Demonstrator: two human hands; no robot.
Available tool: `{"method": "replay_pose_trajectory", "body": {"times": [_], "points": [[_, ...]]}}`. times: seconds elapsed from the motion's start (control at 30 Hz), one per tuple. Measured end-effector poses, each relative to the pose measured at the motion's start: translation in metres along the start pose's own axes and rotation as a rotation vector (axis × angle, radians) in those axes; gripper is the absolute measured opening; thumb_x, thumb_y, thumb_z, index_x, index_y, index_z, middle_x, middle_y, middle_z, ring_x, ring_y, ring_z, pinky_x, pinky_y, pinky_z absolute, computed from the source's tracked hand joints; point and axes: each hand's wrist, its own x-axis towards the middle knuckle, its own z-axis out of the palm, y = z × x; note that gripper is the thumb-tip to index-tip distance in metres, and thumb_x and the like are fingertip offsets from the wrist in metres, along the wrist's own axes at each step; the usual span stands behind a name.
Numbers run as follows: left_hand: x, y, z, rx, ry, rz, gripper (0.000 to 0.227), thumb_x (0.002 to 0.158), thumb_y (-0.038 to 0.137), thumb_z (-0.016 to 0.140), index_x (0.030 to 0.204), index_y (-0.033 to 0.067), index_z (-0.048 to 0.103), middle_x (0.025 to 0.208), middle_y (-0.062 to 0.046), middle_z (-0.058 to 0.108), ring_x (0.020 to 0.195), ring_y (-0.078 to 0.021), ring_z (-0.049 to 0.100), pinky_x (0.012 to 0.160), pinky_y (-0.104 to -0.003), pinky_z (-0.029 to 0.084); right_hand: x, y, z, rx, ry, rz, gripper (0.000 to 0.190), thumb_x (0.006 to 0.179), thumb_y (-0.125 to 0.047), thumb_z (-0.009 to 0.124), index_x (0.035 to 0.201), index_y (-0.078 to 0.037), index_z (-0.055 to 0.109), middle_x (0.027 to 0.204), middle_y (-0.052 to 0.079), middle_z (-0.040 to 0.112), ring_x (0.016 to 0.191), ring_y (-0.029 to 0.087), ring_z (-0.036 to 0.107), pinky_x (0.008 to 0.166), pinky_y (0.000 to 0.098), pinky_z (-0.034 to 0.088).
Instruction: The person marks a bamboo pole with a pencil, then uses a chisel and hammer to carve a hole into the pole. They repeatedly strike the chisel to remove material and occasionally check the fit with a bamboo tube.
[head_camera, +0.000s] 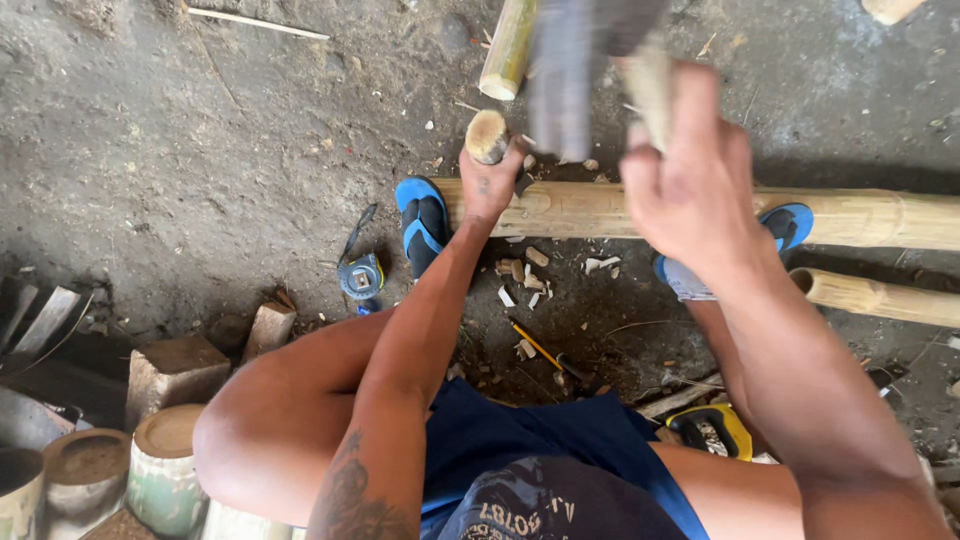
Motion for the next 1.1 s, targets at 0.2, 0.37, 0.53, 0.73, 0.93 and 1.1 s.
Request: {"method": "replay_pose_trajectory", "body": {"times": [0.2,0.37,0.53,0.73,0.93,1.1], "points": [[0.001,-0.008,-0.002,0.003,0.067,0.023,0.03,0.085,0.01,0.077,0.111,0.001,0.066,0.102,-0.001,0.071,0.09,-0.0109,0.068,0.08,-0.028,0.057,0.049,-0.031,0.063,-0.361,-0.812,0.341,0.021,0.098,0.003,0.048,0.119,0.01,0.045,0.065,0.015,0.058,0.038,0.018,0.05,0.025,0.0343,0.039],[0.004,-0.012,0.002,-0.087,0.053,0.012,0.021,0.09,0.008,0.076,0.107,-0.0011,0.069,0.097,-0.003,0.072,0.088,-0.0119,0.066,0.081,-0.029,0.055,0.073,-0.071,0.042,-0.26,-0.648,0.204,0.025,0.095,0.005,0.05,0.118,0.01,0.042,0.075,0.024,0.06,0.036,0.017,0.05,0.027,0.0318,0.039],[-0.001,-0.013,-0.003,-0.112,0.12,-0.022,0.021,0.089,0.008,0.076,0.106,-0.0015,0.069,0.097,-0.003,0.071,0.086,-0.0116,0.065,0.079,-0.03,0.055,0.081,-0.081,0.035,-0.046,-0.183,-0.047,0.033,0.104,0.005,0.055,0.132,0.008,0.037,0.088,0.021,0.066,0.064,0.018,0.064,0.047,0.0242,0.052],[0.004,-0.014,-0.003,-0.185,0.209,0.014,0.044,0.08,0.008,0.075,0.119,0.0069,0.054,0.101,0.003,0.069,0.088,-0.0091,0.065,0.079,-0.027,0.055,0.075,-0.076,0.073,-0.481,-0.905,0.279,0.029,0.096,0.003,0.047,0.125,0.008,0.047,0.075,0.019,0.066,0.046,0.021,0.057,0.031,0.0334,0.041],[-0.003,-0.033,0.0,-0.218,0.141,-0.048,0.021,0.09,0.006,0.077,0.108,-0.003,0.07,0.101,-0.003,0.073,0.091,-0.0124,0.066,0.082,-0.029,0.054,0.103,-0.1,0.044,-0.148,-0.511,0.143,0.025,0.101,0.0,0.052,0.123,0.007,0.043,0.079,0.021,0.062,0.045,0.021,0.059,0.03,0.031,0.041],[-0.003,-0.049,-0.001,-0.259,0.149,0.003,0.025,0.089,0.005,0.076,0.113,-0.0008,0.069,0.106,-0.001,0.073,0.094,-0.0108,0.067,0.085,-0.027,0.054,0.087,-0.078,0.07,-0.07,-0.197,-0.087,0.025,0.101,0.002,0.056,0.12,0.01,0.042,0.079,0.017,0.061,0.057,0.018,0.06,0.039,0.0306,0.044]]}}
